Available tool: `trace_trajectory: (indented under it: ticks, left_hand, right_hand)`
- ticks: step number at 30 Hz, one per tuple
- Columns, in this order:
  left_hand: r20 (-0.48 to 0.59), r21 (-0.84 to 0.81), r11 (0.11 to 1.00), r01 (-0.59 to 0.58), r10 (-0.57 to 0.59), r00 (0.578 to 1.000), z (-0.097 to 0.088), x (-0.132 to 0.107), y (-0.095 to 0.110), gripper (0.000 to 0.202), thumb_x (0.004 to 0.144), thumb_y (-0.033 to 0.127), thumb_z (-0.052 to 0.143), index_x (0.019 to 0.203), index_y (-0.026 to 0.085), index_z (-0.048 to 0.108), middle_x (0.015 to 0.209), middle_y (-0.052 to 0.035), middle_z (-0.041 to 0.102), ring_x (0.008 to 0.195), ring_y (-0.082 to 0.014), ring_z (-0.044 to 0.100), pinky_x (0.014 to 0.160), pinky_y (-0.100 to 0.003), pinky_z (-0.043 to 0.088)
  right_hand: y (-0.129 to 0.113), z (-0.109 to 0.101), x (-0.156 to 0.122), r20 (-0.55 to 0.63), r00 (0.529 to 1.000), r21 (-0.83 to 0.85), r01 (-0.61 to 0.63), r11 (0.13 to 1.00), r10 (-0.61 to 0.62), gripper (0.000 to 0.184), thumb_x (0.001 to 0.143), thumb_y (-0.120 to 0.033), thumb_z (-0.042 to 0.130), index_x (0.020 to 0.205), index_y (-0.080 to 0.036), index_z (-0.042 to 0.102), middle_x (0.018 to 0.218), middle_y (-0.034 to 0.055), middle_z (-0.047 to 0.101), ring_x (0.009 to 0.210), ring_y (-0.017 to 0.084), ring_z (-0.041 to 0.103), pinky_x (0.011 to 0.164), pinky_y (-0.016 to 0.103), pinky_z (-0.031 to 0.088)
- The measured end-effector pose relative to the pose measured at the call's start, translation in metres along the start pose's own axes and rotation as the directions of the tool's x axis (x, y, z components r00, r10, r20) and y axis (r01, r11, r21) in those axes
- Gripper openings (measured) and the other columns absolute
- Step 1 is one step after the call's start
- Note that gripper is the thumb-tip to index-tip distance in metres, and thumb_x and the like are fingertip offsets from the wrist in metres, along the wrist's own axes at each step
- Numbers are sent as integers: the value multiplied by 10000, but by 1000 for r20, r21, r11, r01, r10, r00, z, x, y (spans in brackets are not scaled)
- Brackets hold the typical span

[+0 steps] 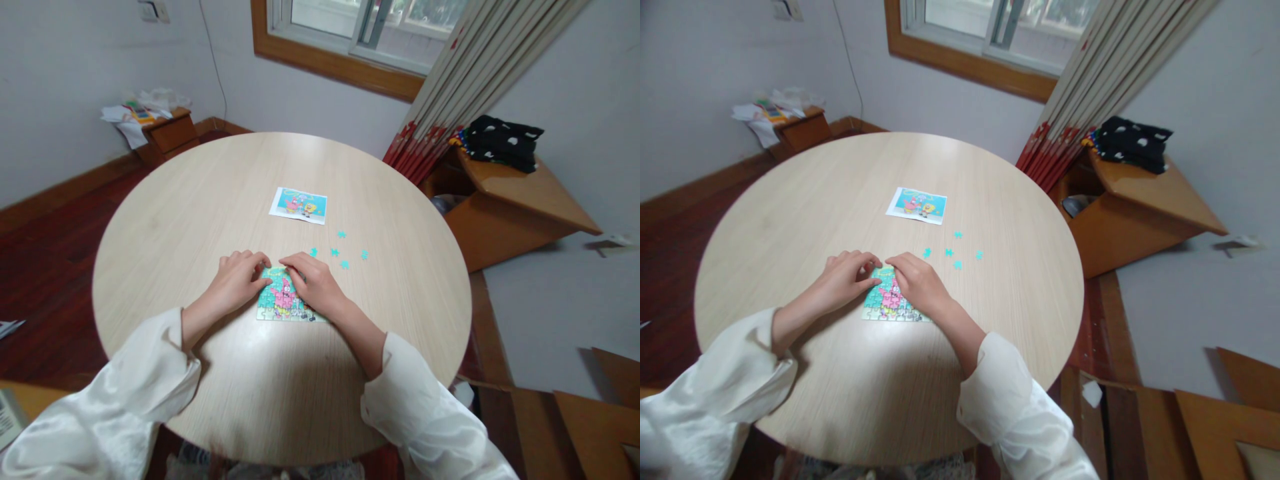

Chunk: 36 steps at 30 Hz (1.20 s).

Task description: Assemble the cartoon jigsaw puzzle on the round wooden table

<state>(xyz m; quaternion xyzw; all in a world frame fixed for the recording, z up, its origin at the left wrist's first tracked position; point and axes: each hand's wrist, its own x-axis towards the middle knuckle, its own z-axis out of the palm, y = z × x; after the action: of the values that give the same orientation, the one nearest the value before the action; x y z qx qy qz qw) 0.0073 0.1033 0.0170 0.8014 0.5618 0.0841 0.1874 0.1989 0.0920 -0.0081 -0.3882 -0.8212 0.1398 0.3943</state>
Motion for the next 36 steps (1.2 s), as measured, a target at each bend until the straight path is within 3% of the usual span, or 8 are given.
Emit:
trace_trajectory:
  ticks: [4, 10, 17, 21, 26, 32, 36]
  left_hand:
    - [-9, 36, 995, 92, -92, 996, 0, 1, -1, 256, 821, 336, 664, 1024, 198, 593, 987, -82, 620, 974, -301, 525, 813, -388, 333]
    - [24, 12, 986, 169, -169, 985, 0, 6, -4, 272, 781, 410, 685, 929, 199, 599, 953, -82, 594, 982, -311, 503, 809, -384, 331]
    - [74, -105, 987, 124, -116, 990, -8, 11, -15, 224, 798, 416, 637, 836, 199, 593, 830, -43, 605, 863, -250, 541, 795, -375, 355]
    - [29, -76, 992, 104, -102, 994, -4, 12, -18, 192, 753, 359, 672, 819, 205, 578, 836, -47, 607, 860, -256, 540, 795, -389, 366]
    - [-1, -82, 995, 53, -54, 999, -4, 11, -20, 191, 771, 386, 633, 784, 207, 566, 792, -45, 610, 815, -248, 541, 766, -391, 371]
    - [74, -293, 955, 50, -30, 997, -13, 11, -22, 256, 815, 439, 555, 731, 199, 530, 723, -21, 602, 672, -176, 518, 655, -316, 369]
    - [59, -176, 983, 46, -36, 998, -12, 11, -20, 239, 735, 401, 670, 744, 202, 539, 738, -24, 597, 723, -207, 532, 696, -338, 371]
  right_hand:
    - [0, 1, 0, 0, 1000, 3, -5, 1000, 5, 256, 917, -97, 440, 1022, -175, 660, 954, 82, 707, 909, 179, 658, 808, 331, 535]
    - [0, -4, 1, -47, 999, 12, 5, 1000, -4, 247, 912, -98, 447, 1003, -174, 664, 943, 83, 715, 896, 177, 666, 794, 326, 539]
    - [10, -34, 3, -244, 965, 24, -96, 995, 99, 222, 891, -114, 476, 935, -192, 680, 864, 47, 715, 787, 155, 667, 744, 319, 538]
    - [23, -51, 0, -332, 919, 39, -212, 977, 213, 194, 876, -152, 497, 896, -197, 685, 800, 33, 701, 751, 162, 666, 728, 337, 536]
    - [32, -58, -3, -348, 888, 75, -292, 953, 300, 190, 870, -185, 496, 885, -185, 686, 830, 59, 704, 742, 174, 672, 721, 359, 542]
    - [32, -59, -4, -338, 900, 47, -275, 960, 274, 197, 868, -183, 497, 876, -184, 694, 803, 53, 699, 731, 171, 669, 718, 351, 539]
    - [40, -68, -6, -345, 895, 19, -295, 955, 283, 199, 855, -167, 505, 874, -169, 703, 823, 69, 706, 739, 180, 665, 702, 346, 527]
